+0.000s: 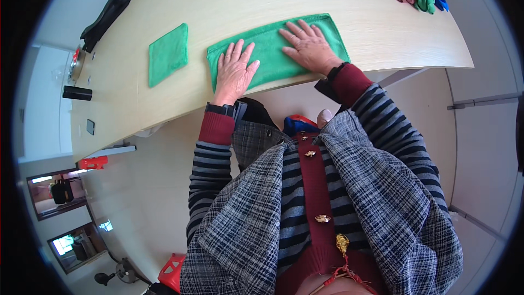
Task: Neatly folding green and blue rectangular cloths on a table and organizing them.
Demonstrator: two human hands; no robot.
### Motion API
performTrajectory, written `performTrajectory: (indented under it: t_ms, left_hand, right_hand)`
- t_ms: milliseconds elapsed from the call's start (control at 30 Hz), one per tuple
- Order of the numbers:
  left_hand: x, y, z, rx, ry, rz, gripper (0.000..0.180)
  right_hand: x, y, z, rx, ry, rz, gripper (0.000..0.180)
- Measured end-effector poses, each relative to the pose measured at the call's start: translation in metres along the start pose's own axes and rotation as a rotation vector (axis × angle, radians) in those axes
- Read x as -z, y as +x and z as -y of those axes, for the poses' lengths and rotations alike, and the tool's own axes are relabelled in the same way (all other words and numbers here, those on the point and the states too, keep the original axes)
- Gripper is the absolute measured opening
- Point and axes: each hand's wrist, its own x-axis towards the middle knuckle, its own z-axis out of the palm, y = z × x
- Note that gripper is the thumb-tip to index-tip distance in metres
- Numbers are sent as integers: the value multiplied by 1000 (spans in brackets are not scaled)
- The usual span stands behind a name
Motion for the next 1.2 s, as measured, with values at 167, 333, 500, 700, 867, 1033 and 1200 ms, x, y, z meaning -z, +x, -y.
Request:
performTrajectory:
  t_ms: [167, 333, 500, 700, 867, 1033, 1200]
  left_hand:
    - [-7, -13, 26, 46, 9, -64, 60]
    - [-5, -29, 38, 121, 2, -123, 59]
    - [10, -9, -29, 40, 143, -150, 56]
    - [-10, -4, -54, 5, 30, -117, 49]
    - [-5, -18, -43, 52, 65, -257, 46]
    - [-1, -34, -19, 240, 25, -298, 50]
    - [-20, -55, 13, 411, 16, -367, 52]
  right_hand:
    - [0, -9, -42, -112, -63, -14, 62]
    - [18, -18, -41, -227, -103, 56, 62]
    - [24, -25, 10, -192, -140, -57, 58]
    - [1, -13, 70, 21, 108, -161, 50]
    - [6, -33, 26, -23, 54, -236, 46]
    - [-1, -57, -24, -148, -109, -99, 49]
    - [-22, -68, -72, -206, -145, -131, 50]
